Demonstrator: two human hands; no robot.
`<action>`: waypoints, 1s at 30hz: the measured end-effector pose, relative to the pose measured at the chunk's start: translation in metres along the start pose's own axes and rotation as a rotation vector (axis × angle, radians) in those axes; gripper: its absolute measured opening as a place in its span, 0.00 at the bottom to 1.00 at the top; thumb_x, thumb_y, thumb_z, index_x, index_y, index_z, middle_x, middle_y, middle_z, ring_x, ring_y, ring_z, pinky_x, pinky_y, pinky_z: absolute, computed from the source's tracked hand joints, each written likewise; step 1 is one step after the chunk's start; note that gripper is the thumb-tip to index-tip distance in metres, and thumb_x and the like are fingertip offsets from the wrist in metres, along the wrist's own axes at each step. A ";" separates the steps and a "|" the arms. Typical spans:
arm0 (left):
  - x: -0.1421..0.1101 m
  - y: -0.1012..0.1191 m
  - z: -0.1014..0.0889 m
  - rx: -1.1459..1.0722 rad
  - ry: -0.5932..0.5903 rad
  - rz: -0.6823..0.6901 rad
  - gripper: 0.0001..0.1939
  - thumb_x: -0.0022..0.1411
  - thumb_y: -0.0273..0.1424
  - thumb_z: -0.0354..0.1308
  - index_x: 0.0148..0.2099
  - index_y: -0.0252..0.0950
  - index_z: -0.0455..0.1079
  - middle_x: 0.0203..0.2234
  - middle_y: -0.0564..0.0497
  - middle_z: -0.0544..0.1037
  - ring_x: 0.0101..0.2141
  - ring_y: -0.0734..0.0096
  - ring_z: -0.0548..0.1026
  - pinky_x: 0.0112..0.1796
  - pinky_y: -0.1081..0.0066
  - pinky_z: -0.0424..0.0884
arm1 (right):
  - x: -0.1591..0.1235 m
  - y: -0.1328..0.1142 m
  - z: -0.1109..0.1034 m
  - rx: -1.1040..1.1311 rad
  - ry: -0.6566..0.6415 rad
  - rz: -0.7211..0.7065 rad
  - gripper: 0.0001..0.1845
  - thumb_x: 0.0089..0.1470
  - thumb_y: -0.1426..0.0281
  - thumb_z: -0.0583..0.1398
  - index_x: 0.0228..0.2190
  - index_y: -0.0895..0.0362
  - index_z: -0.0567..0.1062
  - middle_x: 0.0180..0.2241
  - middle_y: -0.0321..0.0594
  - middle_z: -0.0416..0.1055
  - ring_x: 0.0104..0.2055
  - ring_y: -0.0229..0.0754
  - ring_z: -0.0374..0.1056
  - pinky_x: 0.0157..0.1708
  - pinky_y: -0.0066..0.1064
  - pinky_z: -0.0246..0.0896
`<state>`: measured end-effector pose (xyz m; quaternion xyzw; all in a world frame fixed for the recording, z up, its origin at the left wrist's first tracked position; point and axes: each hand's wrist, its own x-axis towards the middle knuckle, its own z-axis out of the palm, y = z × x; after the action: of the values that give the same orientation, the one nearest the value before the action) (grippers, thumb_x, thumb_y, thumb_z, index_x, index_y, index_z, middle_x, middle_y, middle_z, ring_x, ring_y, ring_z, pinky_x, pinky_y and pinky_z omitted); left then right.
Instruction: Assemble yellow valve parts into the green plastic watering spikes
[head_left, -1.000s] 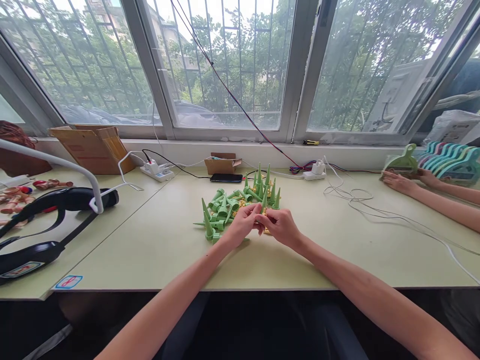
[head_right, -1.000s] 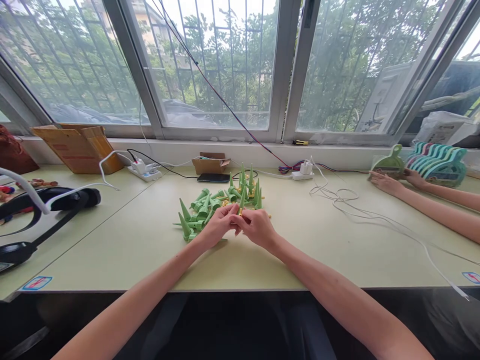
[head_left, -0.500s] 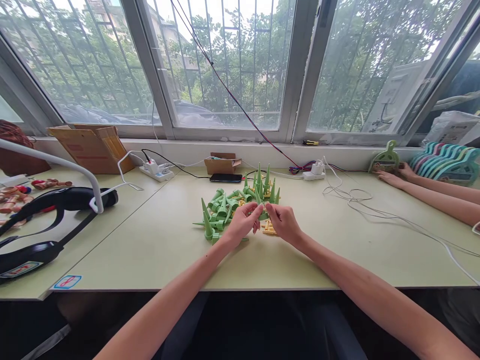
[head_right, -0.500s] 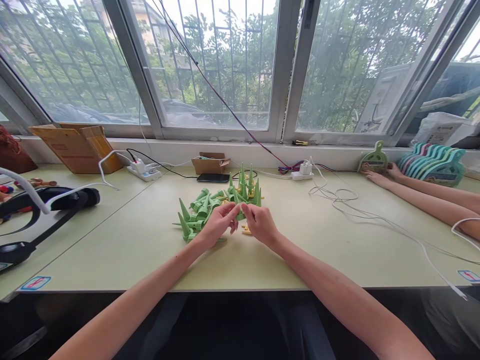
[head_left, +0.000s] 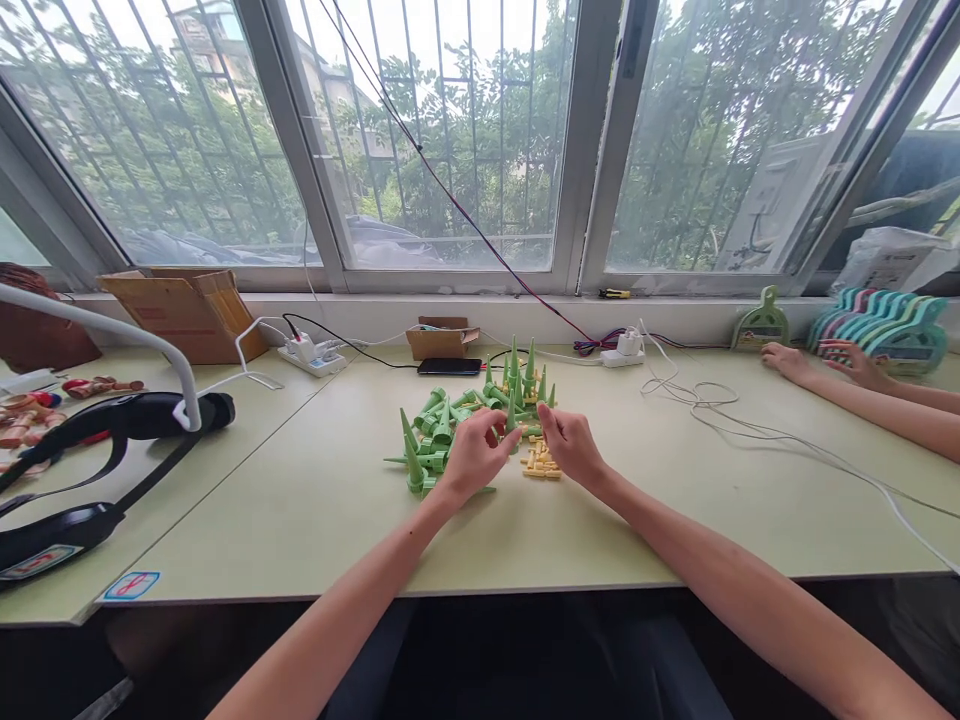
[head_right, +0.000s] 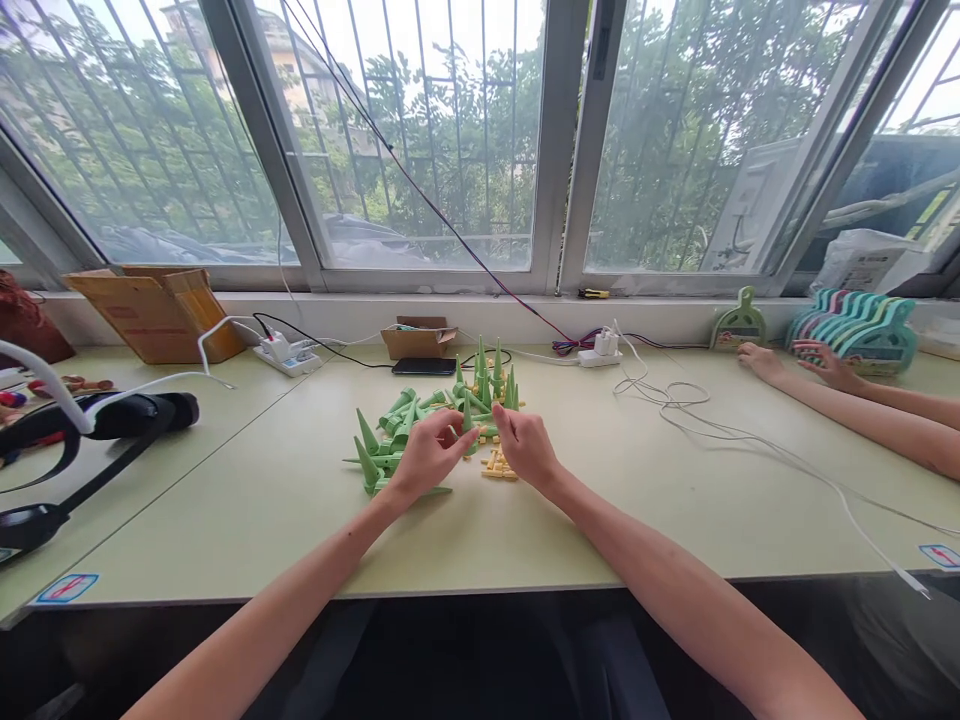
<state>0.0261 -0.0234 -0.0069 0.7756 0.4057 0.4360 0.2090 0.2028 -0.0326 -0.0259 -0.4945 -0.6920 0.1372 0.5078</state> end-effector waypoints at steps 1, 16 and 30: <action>0.001 0.001 -0.002 0.062 -0.049 0.016 0.13 0.59 0.38 0.58 0.29 0.35 0.64 0.25 0.54 0.68 0.22 0.78 0.63 0.26 0.73 0.61 | 0.001 0.000 0.000 -0.005 0.005 -0.002 0.31 0.65 0.50 0.44 0.16 0.56 0.55 0.15 0.32 0.52 0.20 0.33 0.47 0.23 0.29 0.42; 0.032 0.006 -0.031 0.344 -0.520 0.059 0.18 0.51 0.35 0.56 0.19 0.38 0.50 0.15 0.55 0.62 0.20 0.73 0.59 0.24 0.70 0.53 | 0.003 0.005 0.002 -0.058 0.000 -0.020 0.31 0.65 0.50 0.43 0.17 0.55 0.51 0.15 0.31 0.49 0.20 0.33 0.45 0.23 0.30 0.41; 0.019 -0.012 -0.022 0.293 -0.372 0.127 0.11 0.56 0.34 0.55 0.25 0.37 0.63 0.19 0.53 0.68 0.21 0.73 0.63 0.26 0.71 0.57 | 0.001 0.000 0.000 -0.090 -0.074 -0.020 0.22 0.62 0.58 0.51 0.20 0.55 0.60 0.17 0.30 0.55 0.21 0.34 0.48 0.24 0.27 0.46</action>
<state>0.0076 -0.0018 0.0059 0.8886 0.3696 0.2341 0.1375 0.2032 -0.0318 -0.0253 -0.5046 -0.7206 0.1192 0.4603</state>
